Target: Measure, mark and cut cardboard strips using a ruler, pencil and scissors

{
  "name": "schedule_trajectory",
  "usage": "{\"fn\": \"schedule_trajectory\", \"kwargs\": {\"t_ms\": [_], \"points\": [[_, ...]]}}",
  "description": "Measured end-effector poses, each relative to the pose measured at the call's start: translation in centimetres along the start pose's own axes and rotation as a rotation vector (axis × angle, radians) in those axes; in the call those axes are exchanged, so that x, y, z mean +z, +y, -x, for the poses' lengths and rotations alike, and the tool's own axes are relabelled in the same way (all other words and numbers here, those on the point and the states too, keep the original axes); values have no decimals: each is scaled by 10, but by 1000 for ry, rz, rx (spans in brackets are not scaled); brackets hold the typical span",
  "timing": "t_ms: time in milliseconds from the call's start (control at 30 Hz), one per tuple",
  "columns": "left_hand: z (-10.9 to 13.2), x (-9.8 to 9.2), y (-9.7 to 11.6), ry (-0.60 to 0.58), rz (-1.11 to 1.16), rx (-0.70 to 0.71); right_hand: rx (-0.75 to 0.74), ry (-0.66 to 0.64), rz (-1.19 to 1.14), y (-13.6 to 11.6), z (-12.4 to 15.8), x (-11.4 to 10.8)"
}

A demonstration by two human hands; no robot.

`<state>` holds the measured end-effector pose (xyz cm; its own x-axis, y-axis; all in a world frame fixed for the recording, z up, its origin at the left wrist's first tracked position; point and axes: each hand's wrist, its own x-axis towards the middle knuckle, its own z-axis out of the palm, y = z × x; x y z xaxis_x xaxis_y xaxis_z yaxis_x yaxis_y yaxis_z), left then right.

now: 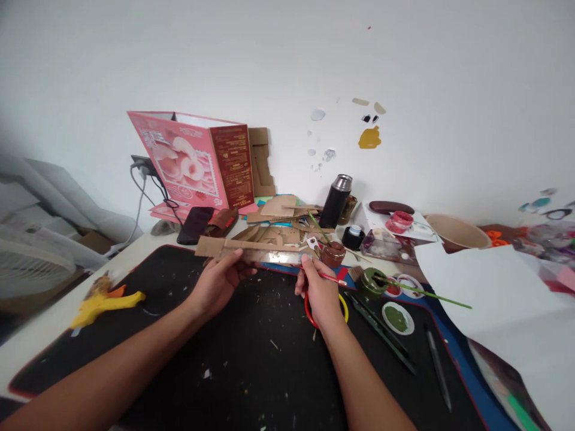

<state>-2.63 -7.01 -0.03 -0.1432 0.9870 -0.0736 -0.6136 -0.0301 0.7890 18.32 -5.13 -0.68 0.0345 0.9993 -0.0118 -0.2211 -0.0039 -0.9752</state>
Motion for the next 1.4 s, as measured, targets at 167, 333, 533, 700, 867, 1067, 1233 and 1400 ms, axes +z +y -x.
{"fn": "schedule_trajectory", "kwargs": {"t_ms": [167, 333, 533, 700, 867, 1067, 1233, 1400], "points": [[12, -21, 28, 94, -8, 14, 1, -32, -7, 2, -2, -3], [29, -48, 52, 214, -150, 24, 10, -138, 67, 6, 2, -1], [52, -74, 65, 326, -272, -19, -57, -125, 103, 5, 2, -3], [69, -84, 67, 394, -313, -93, -87, 0, 14, 3, -3, -8], [76, -74, 54, 274, -442, -189, -52, 63, -52, 5, -3, -4], [60, -54, 23, 14, -837, -123, -51, 94, -71, -6, 1, -4], [54, -57, 18, 4, -1051, 212, 3, 23, 136, -14, 21, -22], [70, -63, 34, -14, -1089, 341, 11, 100, 178, -11, 40, -34]]}}
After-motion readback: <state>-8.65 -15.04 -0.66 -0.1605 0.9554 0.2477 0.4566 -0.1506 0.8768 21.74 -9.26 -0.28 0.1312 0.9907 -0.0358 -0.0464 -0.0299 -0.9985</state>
